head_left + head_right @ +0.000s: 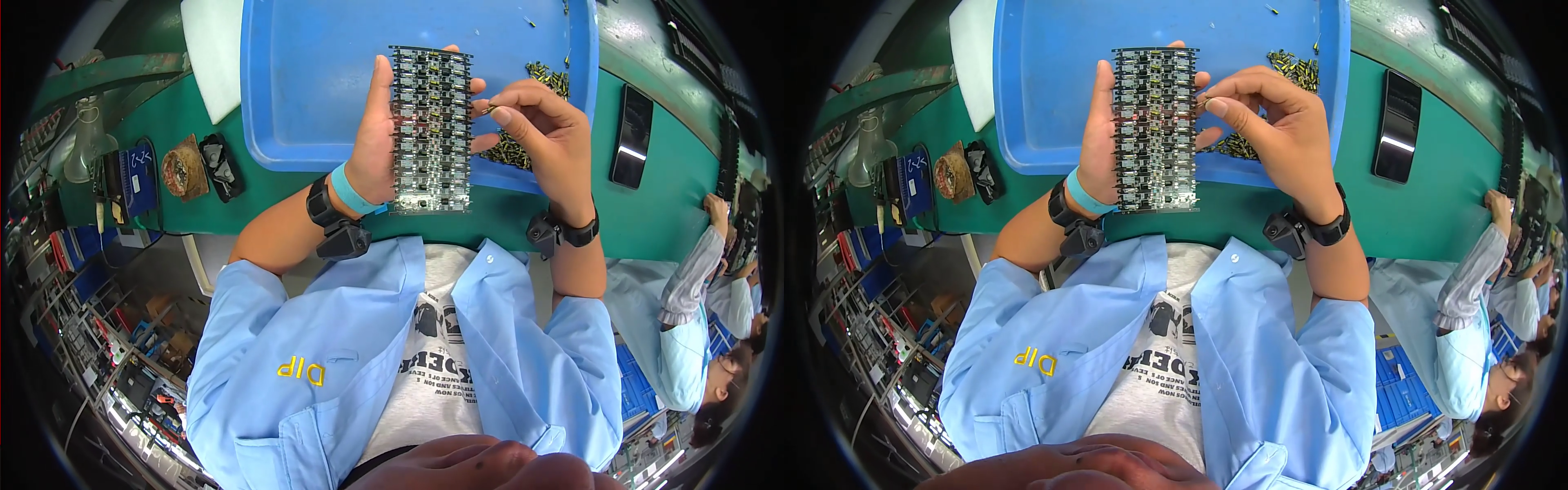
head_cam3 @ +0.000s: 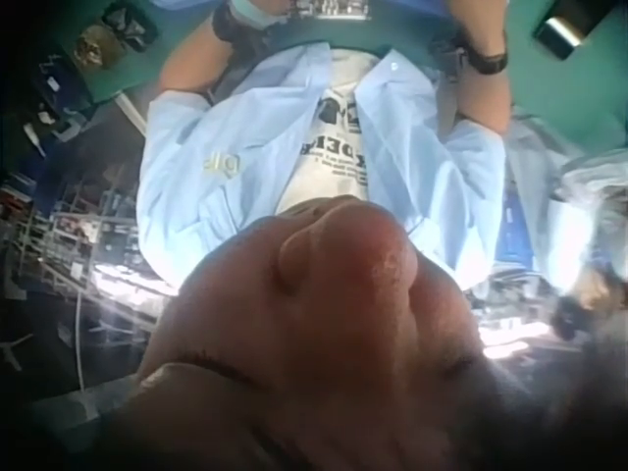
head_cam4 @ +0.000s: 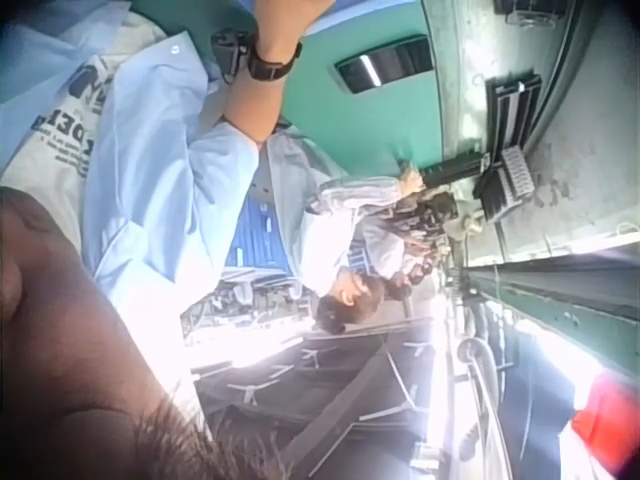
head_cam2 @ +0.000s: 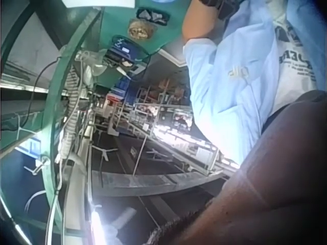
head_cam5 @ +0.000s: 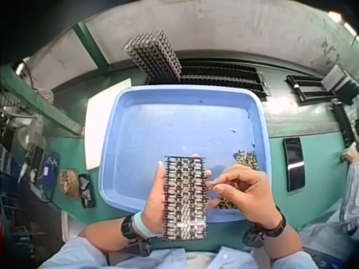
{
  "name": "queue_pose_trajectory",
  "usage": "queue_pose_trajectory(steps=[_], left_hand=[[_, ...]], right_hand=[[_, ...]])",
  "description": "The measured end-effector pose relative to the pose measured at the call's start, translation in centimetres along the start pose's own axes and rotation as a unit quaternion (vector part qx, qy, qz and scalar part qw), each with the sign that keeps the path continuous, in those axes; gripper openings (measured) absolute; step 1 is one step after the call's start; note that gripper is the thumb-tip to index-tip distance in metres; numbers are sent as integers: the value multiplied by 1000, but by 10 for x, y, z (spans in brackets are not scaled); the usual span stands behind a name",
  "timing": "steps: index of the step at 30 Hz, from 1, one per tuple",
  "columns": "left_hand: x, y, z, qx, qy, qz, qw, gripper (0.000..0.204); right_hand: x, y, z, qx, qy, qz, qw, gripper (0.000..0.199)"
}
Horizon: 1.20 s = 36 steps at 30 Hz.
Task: The person picks up a circuit board and manually inserts small electronic components into it one by one. After filling the board, the person places it into a tray, picks up a new board, and continues the process.
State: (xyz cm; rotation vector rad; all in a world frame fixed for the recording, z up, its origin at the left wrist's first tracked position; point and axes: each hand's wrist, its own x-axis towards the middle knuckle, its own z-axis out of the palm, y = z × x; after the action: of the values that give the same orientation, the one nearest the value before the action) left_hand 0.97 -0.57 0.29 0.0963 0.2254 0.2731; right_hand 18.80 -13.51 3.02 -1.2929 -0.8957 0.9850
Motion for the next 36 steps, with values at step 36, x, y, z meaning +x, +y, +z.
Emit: queue_pose_trajectory(steps=[36], left_hand=[[-1, -4, 5, 158, 35, 34, 986, 82]], right_hand=[[-4, 0, 28, -348, -40, -278, 895, 26]])
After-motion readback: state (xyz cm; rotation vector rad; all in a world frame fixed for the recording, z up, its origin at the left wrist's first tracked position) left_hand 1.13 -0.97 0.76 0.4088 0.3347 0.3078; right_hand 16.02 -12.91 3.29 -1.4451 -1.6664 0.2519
